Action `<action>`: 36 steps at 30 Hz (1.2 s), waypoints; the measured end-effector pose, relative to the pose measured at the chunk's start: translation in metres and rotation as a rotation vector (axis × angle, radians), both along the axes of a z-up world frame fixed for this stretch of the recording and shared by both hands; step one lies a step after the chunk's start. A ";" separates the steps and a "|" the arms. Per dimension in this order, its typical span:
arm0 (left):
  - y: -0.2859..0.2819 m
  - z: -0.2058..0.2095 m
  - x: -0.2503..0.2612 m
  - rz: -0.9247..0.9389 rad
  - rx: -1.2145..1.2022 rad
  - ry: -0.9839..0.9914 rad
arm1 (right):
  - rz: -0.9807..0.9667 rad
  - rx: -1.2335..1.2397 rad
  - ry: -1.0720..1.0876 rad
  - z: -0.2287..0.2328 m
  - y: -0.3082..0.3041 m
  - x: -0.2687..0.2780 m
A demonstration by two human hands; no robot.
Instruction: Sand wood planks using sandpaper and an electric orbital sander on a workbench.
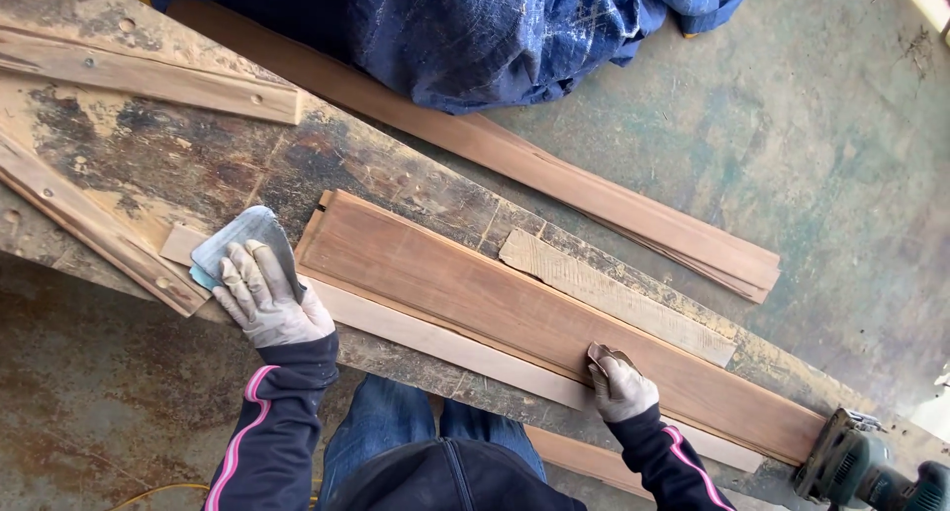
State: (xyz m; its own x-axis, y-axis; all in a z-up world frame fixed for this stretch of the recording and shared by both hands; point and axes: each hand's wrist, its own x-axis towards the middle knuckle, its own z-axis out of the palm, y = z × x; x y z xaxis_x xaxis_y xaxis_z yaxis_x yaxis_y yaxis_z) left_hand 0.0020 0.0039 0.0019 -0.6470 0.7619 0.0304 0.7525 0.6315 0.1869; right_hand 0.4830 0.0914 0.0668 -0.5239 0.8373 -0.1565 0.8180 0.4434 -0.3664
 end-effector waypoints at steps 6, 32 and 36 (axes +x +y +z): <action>0.001 0.011 0.001 -0.033 0.041 -0.044 | 0.087 -0.222 -0.021 0.002 0.012 -0.177; 0.000 0.011 0.001 -0.032 0.080 -0.062 | 0.303 -0.404 0.120 0.021 0.070 -0.324; -0.002 0.007 0.001 -0.044 0.090 -0.060 | 0.304 -0.333 0.048 0.021 0.071 -0.213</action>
State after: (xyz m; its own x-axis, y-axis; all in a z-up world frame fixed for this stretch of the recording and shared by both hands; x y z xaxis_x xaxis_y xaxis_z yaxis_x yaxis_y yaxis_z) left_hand 0.0034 0.0019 0.0087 -0.6158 0.7854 0.0621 0.7647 0.5768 0.2874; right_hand 0.2695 0.1623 0.0882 -0.7515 0.5523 -0.3607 0.6474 0.5122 -0.5644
